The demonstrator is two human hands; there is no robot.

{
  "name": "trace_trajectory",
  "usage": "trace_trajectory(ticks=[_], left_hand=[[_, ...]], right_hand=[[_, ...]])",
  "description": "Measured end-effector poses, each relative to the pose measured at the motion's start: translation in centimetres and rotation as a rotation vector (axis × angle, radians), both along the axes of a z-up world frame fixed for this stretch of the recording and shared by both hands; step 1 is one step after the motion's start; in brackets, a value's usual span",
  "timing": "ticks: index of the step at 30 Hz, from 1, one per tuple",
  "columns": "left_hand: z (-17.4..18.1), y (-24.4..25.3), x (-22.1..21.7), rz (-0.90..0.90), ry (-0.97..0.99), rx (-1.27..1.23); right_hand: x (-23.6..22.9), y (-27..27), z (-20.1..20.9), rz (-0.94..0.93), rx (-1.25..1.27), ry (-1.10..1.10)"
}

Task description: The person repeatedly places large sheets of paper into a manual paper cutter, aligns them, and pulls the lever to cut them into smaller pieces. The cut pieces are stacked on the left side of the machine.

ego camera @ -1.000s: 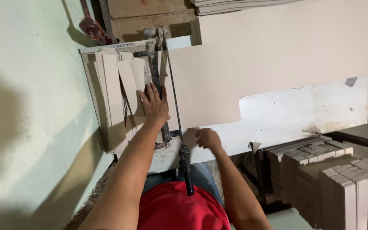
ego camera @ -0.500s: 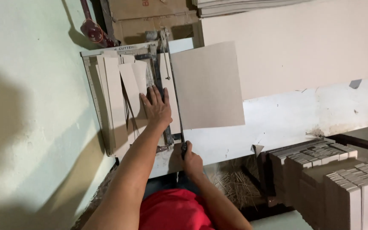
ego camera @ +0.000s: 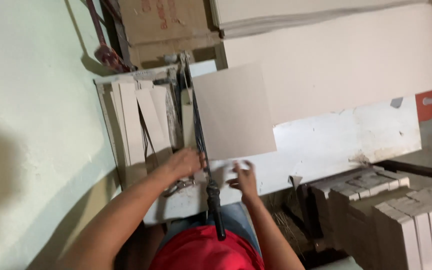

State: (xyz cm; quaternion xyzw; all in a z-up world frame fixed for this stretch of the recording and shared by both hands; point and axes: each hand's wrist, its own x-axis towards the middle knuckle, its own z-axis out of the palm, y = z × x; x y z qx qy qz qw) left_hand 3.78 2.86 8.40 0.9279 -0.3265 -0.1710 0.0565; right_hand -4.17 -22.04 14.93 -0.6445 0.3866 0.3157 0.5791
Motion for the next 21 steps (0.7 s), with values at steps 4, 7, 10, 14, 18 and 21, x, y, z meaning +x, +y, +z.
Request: trace_trajectory(ticks=[4, 7, 10, 14, 18, 21], left_hand=[[0.2, 4.6, -1.5, -0.109, 0.079, 0.044], [-0.3, 8.3, -1.1, -0.182, 0.138, 0.067], [1.2, 7.8, -1.0, -0.211, 0.078, 0.078], [0.1, 4.5, -0.1, -0.001, -0.061, 0.084], [6.7, -1.1, 3.7, 0.305, 0.2, 0.207], [7.0, -3.8, 5.4, 0.392, 0.442, 0.429]], right_hand=[[1.4, -3.5, -6.3, -0.509, 0.163, 0.011], [-0.3, -4.5, -8.9, -0.549, 0.227, -0.053], [-1.4, -4.0, -7.5, -0.475, 0.223, -0.063], [-0.1, -1.2, -6.8, -0.353, 0.209, -0.056], [1.3, -0.8, -6.1, -0.309, 0.191, -0.041], [1.4, -1.0, -6.6, -0.276, 0.168, -0.048]])
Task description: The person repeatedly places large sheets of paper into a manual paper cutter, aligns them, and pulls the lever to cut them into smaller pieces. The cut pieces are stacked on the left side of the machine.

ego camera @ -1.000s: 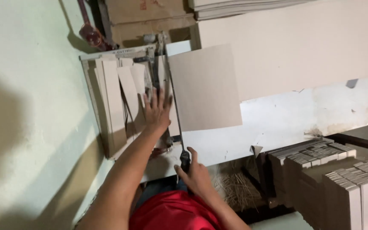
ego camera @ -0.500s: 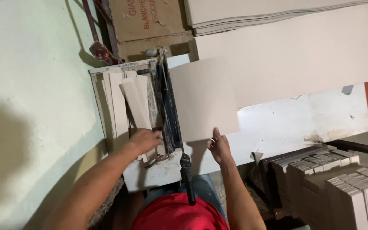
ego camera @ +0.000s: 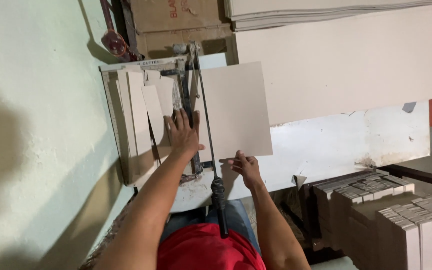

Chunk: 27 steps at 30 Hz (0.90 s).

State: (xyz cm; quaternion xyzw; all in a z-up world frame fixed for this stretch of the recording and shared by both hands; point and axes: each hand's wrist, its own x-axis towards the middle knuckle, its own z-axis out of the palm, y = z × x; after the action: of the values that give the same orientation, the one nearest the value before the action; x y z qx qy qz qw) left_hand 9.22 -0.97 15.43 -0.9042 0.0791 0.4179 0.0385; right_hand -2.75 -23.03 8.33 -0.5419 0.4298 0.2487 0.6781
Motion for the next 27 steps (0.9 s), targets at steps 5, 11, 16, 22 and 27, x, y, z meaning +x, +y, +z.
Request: trace_trajectory(ticks=[5, 11, 16, 22, 27], left_hand=[[-2.8, -0.8, 0.1, -0.037, 0.046, 0.172], [-7.9, -0.5, -0.9, 0.024, -0.084, 0.038], [-5.7, -0.5, -0.6, 0.076, -0.068, -0.024], [-6.4, -0.3, 0.2, 0.074, -0.079, -0.014], [-6.7, -0.5, -0.7, -0.009, -0.083, 0.051]], right_hand=[[-0.6, 0.5, -0.5, 0.948, -0.495, 0.09], [-5.3, 8.9, 16.1, 1.356, -0.758, -0.058], [-11.4, 7.1, -0.3, 1.228, -0.781, -0.143], [-11.5, 7.0, -2.2, 1.145, -0.797, -0.282], [-12.4, 6.6, -3.1, 1.252, -0.843, -0.391]])
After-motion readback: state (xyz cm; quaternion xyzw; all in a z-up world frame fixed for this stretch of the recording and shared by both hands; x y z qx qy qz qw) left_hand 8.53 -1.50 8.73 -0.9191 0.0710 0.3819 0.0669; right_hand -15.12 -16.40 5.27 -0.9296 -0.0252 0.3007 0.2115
